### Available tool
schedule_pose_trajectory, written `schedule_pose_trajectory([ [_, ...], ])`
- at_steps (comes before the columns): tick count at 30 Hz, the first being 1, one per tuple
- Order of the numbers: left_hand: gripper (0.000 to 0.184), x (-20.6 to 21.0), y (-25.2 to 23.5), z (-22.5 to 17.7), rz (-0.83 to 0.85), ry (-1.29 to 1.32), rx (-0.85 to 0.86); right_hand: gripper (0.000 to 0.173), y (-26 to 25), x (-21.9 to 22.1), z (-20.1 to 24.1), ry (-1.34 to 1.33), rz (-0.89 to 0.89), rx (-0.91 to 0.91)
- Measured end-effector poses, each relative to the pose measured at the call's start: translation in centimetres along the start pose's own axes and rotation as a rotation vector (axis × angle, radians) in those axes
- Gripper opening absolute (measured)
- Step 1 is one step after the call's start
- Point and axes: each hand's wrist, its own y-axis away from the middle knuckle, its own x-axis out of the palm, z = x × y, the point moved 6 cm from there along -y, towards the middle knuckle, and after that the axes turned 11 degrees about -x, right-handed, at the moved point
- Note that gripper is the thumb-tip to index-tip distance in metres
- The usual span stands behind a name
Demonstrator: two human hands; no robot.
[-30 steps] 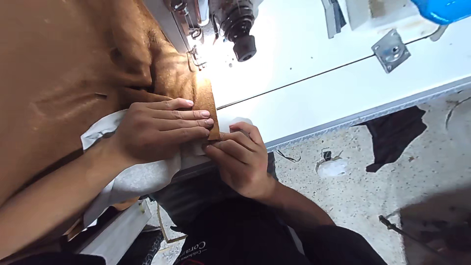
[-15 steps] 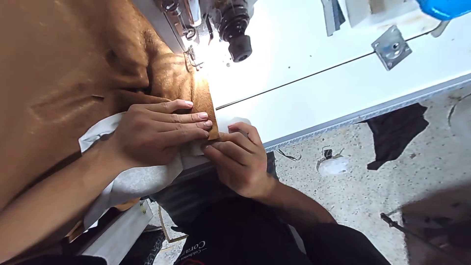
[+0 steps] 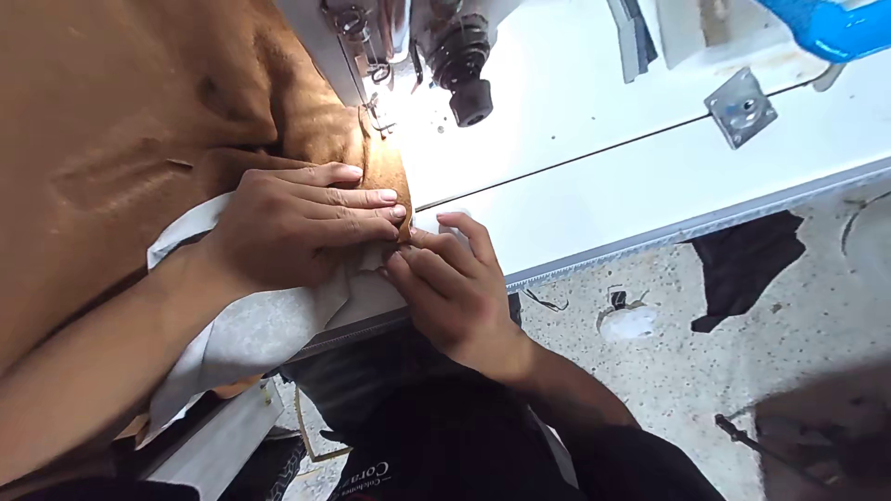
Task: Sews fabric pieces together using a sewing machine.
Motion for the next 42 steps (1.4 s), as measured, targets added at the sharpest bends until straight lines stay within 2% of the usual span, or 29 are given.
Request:
schedule_pose_trajectory([
  [16, 0.030, -0.9, -0.8, 2.0, 0.001, -0.017, -0.018, 0.023, -0.6, 0.4, -0.8, 0.056, 0.087, 0.041],
  [28, 0.022, -1.2, -0.6, 2.5, -0.094, 0.063, 0.054, 0.031, -1.1, 0.7, -1.0, 0.075, 0.139, 0.041],
  [42, 0.021, -1.8, -1.0, 3.4, -0.115, 0.076, 0.054, 0.032, -2.4, 0.9, -2.1, 0.057, 0.154, 0.061],
])
